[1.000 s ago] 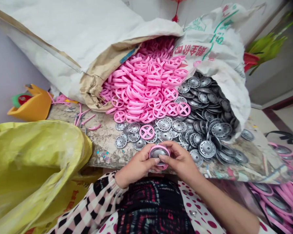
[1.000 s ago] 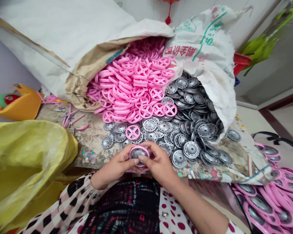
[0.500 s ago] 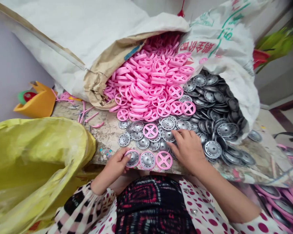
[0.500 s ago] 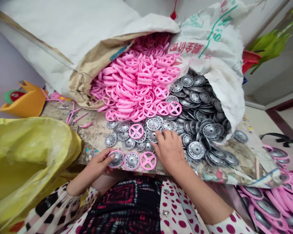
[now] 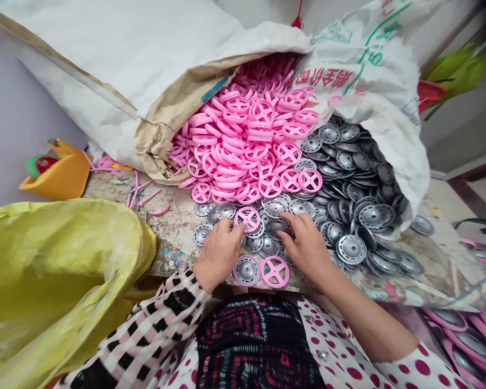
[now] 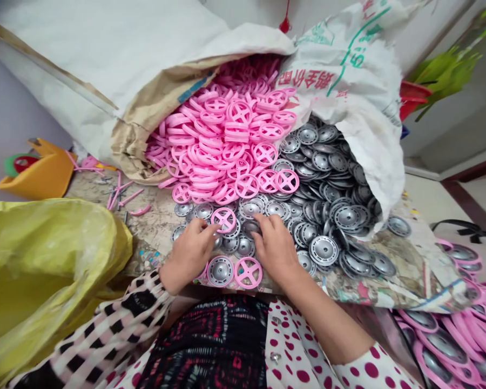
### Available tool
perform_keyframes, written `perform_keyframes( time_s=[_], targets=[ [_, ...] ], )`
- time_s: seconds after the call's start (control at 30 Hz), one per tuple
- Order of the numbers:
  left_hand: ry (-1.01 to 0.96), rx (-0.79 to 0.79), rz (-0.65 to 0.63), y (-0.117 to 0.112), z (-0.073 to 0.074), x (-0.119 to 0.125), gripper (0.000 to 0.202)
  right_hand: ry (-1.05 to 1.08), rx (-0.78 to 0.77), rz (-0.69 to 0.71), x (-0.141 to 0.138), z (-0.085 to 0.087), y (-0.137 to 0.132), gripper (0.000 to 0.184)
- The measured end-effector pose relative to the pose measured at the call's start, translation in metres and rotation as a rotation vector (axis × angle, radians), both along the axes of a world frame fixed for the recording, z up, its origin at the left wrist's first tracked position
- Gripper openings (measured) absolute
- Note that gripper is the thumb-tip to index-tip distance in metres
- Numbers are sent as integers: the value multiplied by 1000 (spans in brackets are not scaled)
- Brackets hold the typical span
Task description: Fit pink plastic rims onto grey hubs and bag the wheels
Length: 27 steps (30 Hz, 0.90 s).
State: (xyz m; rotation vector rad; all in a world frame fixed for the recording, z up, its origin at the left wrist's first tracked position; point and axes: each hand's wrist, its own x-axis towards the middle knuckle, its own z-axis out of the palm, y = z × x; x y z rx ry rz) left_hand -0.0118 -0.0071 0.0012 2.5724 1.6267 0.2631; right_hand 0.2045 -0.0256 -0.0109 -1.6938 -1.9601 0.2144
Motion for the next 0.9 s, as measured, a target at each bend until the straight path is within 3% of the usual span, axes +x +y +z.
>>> perform_keyframes(
  time_s=[0.17, 0.23, 0.3, 0.4, 0.47, 0.53, 0.63, 0.7, 0.9],
  targets=[
    [-47, -5, -66, 19, -3, 12, 28, 297, -18, -27, 5, 7, 0, 22],
    [-254, -41, -71, 20, -3, 11, 24, 442, -28, -65, 5, 11, 0, 19],
    [-584, -140, -21, 18, -1, 9, 15, 637, -67, -101, 1, 13, 0, 20],
    [-1167, -545, 151, 10, 4, 13, 13, 859, -83, -123, -12, 15, 0, 22],
    [-1486, -861, 255, 3, 7, 18, 19, 851, -36, -109, -24, 15, -3, 18],
    [-1667, -1036, 286, -3, 9, 24, 26, 750, 13, -38, -33, 15, -8, 15],
    [-1710, -1073, 278, -9, 11, 28, 31, 594, 64, 63, -40, 16, -17, 17],
    [-1687, -1071, 279, -12, 11, 28, 30, 559, 54, 52, -38, 18, -20, 20],
    [-1618, -1026, 278, -18, 14, 23, 30, 672, -231, 114, -32, 24, -24, 32]
  ],
)
